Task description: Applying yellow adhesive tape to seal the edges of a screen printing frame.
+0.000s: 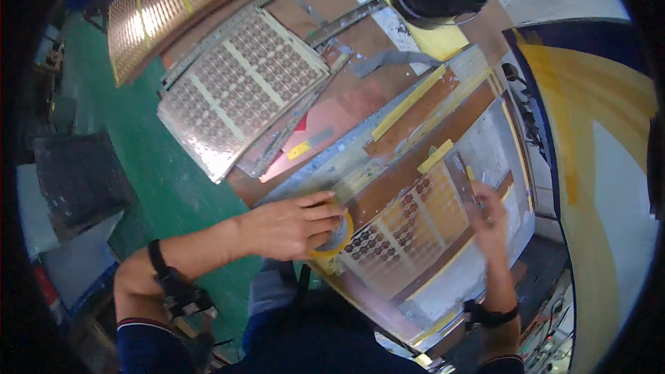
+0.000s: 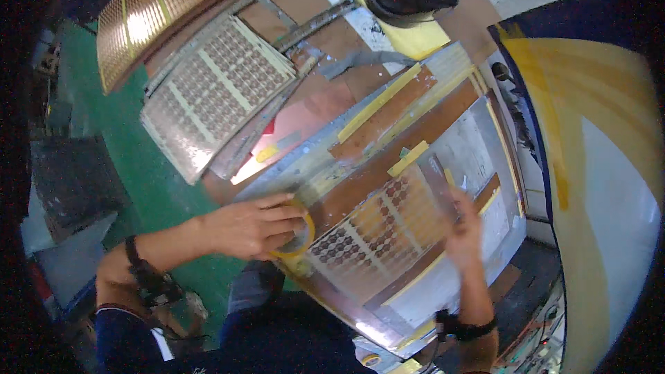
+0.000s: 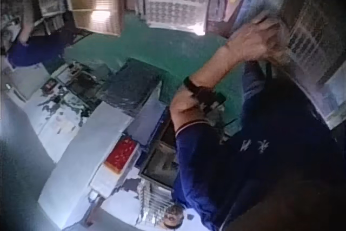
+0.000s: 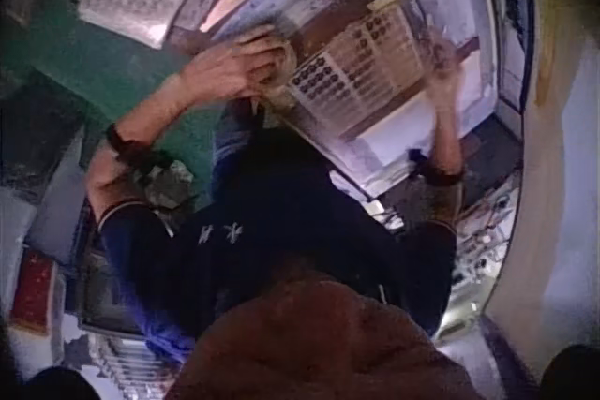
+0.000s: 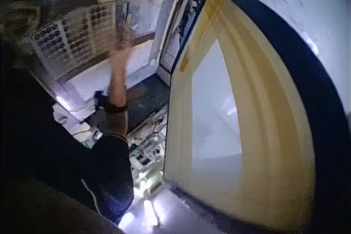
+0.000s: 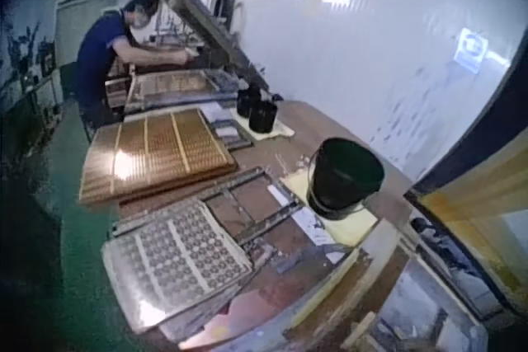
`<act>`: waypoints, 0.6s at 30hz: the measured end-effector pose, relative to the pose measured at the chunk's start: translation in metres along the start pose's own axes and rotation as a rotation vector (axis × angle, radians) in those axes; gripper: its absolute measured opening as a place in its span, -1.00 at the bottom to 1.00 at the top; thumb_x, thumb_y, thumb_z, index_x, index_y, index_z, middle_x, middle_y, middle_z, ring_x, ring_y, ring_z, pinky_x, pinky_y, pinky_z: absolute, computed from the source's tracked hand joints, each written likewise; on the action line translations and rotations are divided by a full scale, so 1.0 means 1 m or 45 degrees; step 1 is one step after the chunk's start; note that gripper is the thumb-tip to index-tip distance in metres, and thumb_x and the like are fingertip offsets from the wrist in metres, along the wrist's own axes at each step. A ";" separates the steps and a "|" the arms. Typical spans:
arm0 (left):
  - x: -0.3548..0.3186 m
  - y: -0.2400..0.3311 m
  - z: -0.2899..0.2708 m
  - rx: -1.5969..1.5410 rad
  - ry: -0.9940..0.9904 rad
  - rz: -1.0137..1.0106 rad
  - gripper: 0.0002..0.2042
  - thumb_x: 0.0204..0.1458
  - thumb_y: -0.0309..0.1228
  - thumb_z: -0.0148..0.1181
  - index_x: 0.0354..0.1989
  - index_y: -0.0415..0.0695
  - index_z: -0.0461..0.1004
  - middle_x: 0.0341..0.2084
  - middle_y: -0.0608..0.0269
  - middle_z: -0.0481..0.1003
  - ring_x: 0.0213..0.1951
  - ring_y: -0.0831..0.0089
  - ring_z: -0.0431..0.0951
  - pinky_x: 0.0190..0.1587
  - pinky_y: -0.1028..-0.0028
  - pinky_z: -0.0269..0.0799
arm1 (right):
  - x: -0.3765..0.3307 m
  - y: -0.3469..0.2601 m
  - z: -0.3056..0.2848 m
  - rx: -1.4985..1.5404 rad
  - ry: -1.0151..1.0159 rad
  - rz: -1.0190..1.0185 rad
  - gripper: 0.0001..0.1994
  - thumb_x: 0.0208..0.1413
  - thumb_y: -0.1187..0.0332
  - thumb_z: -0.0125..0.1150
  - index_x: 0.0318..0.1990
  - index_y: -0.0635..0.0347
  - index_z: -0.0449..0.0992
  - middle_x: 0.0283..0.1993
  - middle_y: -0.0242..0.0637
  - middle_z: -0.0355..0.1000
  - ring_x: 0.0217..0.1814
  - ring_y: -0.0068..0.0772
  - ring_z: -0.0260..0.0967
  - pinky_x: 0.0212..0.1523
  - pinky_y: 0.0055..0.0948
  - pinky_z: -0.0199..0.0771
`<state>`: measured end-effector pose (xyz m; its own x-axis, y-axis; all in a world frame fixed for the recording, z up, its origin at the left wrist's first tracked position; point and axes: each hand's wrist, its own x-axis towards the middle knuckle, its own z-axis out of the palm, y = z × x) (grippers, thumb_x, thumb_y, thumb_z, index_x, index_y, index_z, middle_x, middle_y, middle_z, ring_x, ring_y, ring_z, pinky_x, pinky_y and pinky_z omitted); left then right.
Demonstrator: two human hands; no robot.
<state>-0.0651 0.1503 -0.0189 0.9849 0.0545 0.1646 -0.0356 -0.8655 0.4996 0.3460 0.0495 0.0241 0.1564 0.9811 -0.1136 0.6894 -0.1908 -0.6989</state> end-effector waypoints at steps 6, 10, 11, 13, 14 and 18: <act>-0.026 0.006 0.004 -0.101 0.084 0.099 -0.42 -0.21 0.01 0.40 -0.16 -0.26 0.55 0.00 0.06 0.49 0.31 0.07 0.26 0.46 0.08 -0.04 | -0.083 -0.103 0.089 0.142 -0.244 -0.100 -0.43 0.02 0.38 0.41 0.21 0.24 0.40 0.20 -0.04 0.42 0.28 -0.13 0.35 0.30 -0.25 0.29; -0.019 0.014 0.004 0.018 0.010 0.067 -0.54 -0.11 -0.15 0.40 -0.16 -0.26 0.50 -0.20 0.02 0.54 0.06 -0.01 0.45 0.25 0.13 0.24 | -0.114 -0.132 0.120 0.379 -0.289 0.153 -0.25 -0.09 0.26 0.53 0.29 0.22 0.32 0.25 0.01 0.35 0.30 -0.05 0.32 0.29 -0.23 0.30; -0.017 0.019 -0.001 -0.287 0.043 -0.044 -0.60 -0.06 -0.22 0.38 -0.17 -0.26 0.48 -0.27 -0.01 0.54 -0.07 -0.04 0.52 0.11 0.13 0.38 | -0.113 -0.147 0.120 0.385 -0.255 0.137 -0.25 -0.09 0.26 0.53 0.29 0.22 0.32 0.25 0.01 0.35 0.30 -0.05 0.32 0.29 -0.23 0.30; -0.008 0.049 -0.041 -0.486 0.014 -0.158 -0.66 -0.01 -0.26 0.35 -0.19 -0.26 0.46 -0.32 -0.06 0.52 -0.16 -0.07 0.53 -0.03 0.09 0.39 | -0.109 -0.183 0.105 0.196 -0.122 -0.166 -0.16 -0.17 0.23 0.58 0.31 0.20 0.28 0.28 0.00 0.29 0.30 -0.02 0.30 0.27 -0.20 0.33; -0.009 0.063 -0.054 -0.704 -0.002 -0.307 -0.71 0.04 -0.31 0.31 -0.21 -0.26 0.44 -0.37 -0.11 0.51 -0.25 -0.10 0.53 -0.18 0.05 0.39 | -0.108 -0.193 0.101 0.201 -0.097 -0.167 -0.16 -0.17 0.23 0.58 0.31 0.20 0.28 0.28 0.00 0.29 0.30 -0.02 0.30 0.27 -0.20 0.33; -0.014 0.080 -0.064 -0.810 0.161 -0.222 -0.71 0.06 -0.30 0.30 -0.21 -0.24 0.42 -0.47 -0.10 0.48 -0.38 -0.10 0.54 -0.34 0.07 0.38 | -0.108 -0.221 0.087 0.142 -0.075 -0.292 -0.26 -0.23 0.29 0.62 0.18 0.22 0.39 0.21 -0.07 0.32 0.21 -0.10 0.35 0.19 -0.26 0.38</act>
<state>-0.0923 0.1125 0.0735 0.9592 0.2585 0.1148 -0.0087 -0.3789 0.9254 0.1153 -0.0113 0.1298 -0.0392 0.9991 0.0183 0.6195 0.0387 -0.7840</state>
